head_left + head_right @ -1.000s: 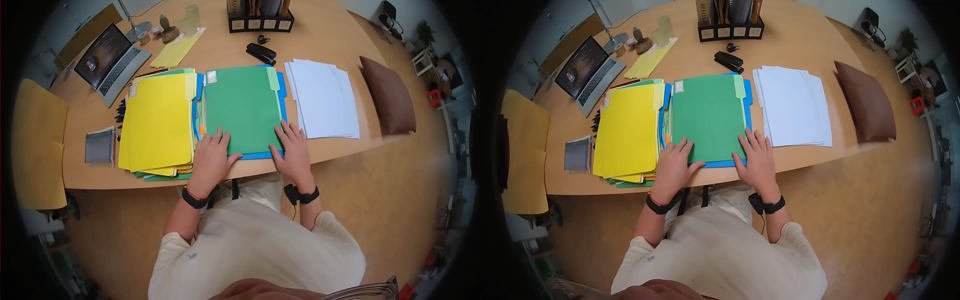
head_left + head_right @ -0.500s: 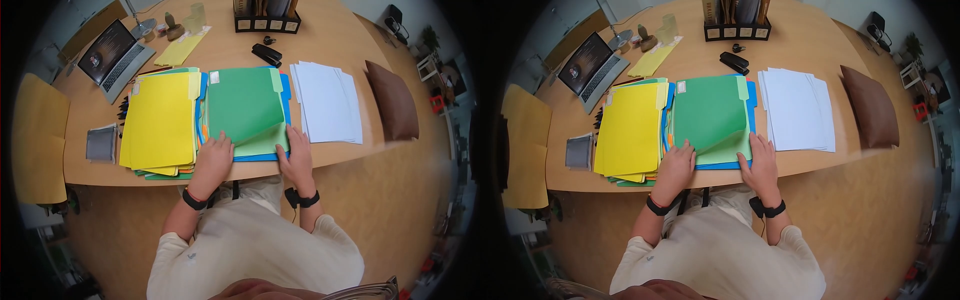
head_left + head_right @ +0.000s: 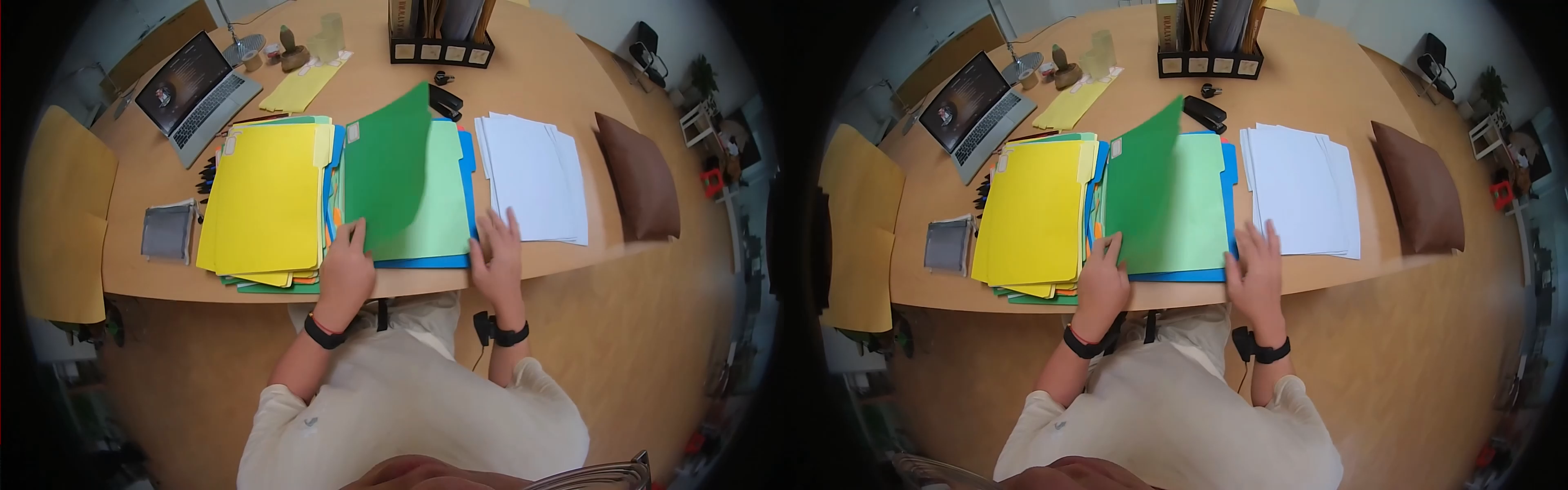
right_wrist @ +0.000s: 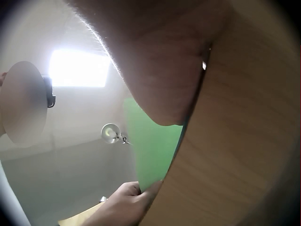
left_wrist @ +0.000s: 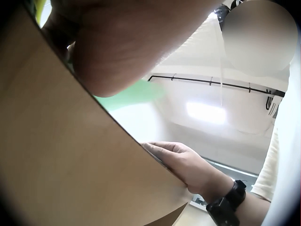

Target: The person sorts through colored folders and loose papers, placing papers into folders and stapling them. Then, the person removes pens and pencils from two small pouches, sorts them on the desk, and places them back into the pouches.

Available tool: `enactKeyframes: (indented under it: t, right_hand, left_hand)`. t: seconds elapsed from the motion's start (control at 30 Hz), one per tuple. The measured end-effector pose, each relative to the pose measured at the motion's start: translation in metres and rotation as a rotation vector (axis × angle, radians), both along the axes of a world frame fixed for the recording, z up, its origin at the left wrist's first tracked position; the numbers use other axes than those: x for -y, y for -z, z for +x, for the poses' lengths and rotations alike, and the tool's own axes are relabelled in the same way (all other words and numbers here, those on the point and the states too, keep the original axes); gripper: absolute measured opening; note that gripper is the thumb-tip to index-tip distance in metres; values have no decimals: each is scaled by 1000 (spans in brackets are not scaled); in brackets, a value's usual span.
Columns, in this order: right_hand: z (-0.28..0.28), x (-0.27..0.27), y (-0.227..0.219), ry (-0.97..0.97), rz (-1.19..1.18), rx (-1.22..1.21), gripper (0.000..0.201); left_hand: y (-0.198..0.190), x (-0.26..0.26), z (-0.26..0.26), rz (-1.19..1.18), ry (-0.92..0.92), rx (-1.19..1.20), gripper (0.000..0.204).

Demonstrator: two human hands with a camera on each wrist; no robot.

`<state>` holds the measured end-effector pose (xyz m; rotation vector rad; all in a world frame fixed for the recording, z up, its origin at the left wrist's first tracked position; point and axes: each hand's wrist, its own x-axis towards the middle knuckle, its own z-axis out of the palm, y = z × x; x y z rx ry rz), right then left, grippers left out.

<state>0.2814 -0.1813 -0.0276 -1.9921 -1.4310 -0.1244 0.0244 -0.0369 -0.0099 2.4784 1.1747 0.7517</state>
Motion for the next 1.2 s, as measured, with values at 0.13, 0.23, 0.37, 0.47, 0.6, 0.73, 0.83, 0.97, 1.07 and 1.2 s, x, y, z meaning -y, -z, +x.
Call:
enactKeyframes:
  t: [0.13, 0.23, 0.37, 0.47, 0.6, 0.73, 0.83, 0.97, 1.07, 1.2]
  right_hand:
    - [42, 9, 7, 282, -165, 68, 55]
    - [57, 12, 23, 407, -344, 110, 56]
    - [58, 13, 28, 409, -328, 109, 52]
    - [57, 12, 27, 418, -314, 108, 47]
    - [61, 15, 28, 400, -279, 20, 43]
    - [59, 15, 22, 293, -55, -31, 41]
    - [27, 0, -7, 153, 47, -79, 39]
    - [-23, -36, -18, -33, 6, -37, 34]
    - [-63, -59, -12, -162, -90, -4, 33]
    - [-100, -77, 3, -276, -249, 62, 39]
  left_hand:
    - [9, -5, -14, 3, -35, 222, 28]
    - [18, -6, -24, -77, -50, 323, 18]
    - [17, -1, -31, -219, -113, 397, 19]
    - [27, -1, -33, -252, -127, 451, 23]
    - [30, 0, -32, -274, -159, 428, 24]
    - [35, 1, -31, -268, -152, 442, 24]
    - [39, 1, -29, -200, -122, 547, 23]
    - [38, 2, -35, -285, -132, 458, 22]
    - [35, 2, -33, -254, -103, 478, 21]
    - [39, 0, -34, -182, -78, 522, 18]
